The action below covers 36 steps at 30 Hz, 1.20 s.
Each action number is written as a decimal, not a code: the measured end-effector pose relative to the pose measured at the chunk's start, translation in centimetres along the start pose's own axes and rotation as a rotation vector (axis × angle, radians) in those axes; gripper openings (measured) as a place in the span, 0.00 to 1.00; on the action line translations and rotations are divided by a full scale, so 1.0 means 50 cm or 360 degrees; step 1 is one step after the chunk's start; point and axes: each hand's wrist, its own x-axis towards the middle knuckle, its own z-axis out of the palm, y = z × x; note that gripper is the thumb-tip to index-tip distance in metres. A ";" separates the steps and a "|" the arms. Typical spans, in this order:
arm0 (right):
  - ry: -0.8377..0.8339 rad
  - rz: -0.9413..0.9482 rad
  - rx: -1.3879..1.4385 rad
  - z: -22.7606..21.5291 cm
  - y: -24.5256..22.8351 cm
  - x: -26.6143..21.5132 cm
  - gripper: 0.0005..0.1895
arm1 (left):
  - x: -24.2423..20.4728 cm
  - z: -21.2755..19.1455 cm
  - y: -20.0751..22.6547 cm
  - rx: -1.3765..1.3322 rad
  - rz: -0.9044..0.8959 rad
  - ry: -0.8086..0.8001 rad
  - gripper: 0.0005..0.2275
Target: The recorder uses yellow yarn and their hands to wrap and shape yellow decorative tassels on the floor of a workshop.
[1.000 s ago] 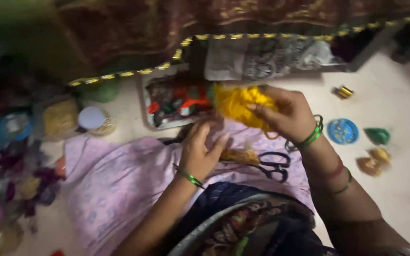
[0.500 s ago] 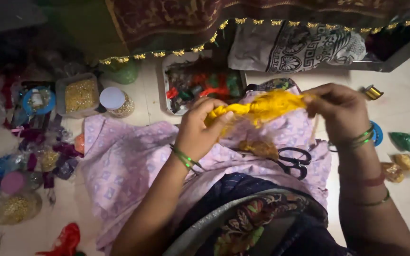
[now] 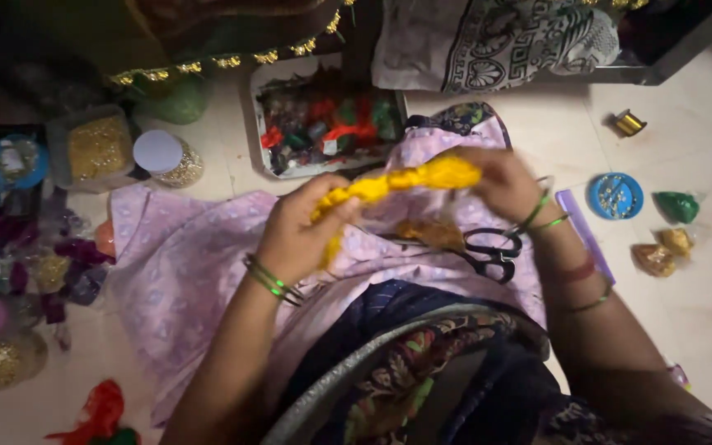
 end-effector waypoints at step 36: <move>0.1082 0.0427 0.0827 -0.147 0.176 -0.101 0.08 | 0.006 0.041 -0.090 -0.0452 0.0088 0.0044 0.17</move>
